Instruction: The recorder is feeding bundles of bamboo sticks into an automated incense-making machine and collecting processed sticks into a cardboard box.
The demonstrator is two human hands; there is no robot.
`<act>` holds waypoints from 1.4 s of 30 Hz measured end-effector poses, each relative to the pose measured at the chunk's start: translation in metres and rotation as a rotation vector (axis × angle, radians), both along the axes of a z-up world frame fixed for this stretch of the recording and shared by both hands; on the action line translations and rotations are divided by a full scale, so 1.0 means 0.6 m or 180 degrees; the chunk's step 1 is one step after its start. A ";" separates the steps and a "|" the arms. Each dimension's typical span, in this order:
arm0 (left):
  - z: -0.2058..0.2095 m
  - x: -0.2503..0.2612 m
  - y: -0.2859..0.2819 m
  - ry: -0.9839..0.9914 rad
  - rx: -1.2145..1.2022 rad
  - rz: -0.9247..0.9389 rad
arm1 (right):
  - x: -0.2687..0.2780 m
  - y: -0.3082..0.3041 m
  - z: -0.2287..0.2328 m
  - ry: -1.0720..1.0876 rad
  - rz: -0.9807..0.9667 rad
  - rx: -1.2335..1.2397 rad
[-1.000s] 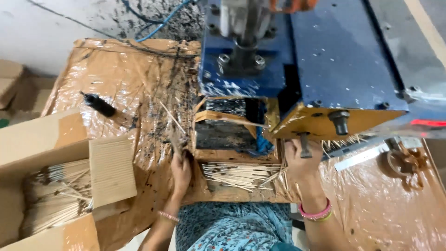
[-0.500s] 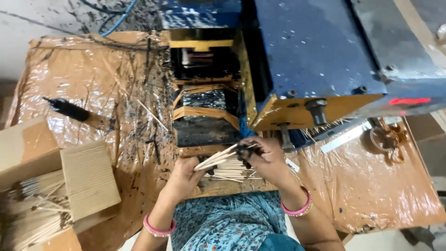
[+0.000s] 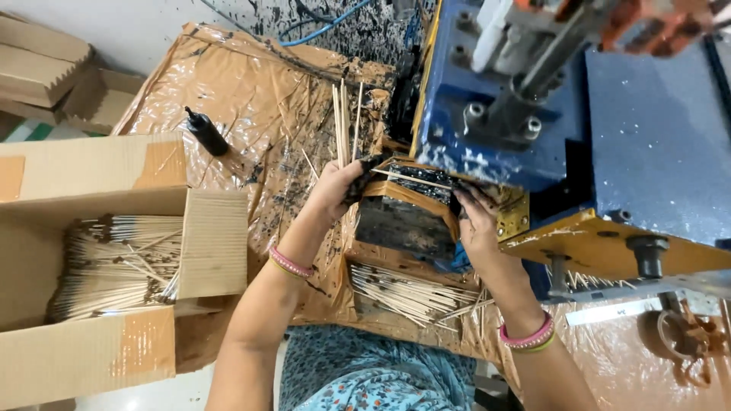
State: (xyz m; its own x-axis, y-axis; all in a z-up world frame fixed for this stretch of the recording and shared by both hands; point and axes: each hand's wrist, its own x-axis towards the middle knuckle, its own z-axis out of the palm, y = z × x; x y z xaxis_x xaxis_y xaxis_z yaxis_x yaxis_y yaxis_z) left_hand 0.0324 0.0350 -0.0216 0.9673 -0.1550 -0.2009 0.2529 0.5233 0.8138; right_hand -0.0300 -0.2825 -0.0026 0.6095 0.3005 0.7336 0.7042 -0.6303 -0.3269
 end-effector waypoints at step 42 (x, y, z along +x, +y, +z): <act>0.088 -0.201 0.041 -0.2062 0.2455 -0.0581 | -0.100 0.023 0.055 0.2951 0.0980 0.2026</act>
State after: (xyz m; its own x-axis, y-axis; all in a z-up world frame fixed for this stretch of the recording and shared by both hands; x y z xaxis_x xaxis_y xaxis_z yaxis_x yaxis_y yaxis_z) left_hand -0.0880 0.0593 0.0312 0.9000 -0.3607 0.2447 -0.3319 -0.2032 0.9212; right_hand -0.0899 -0.2688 0.0306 0.9566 0.2669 0.1168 0.1243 -0.0111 -0.9922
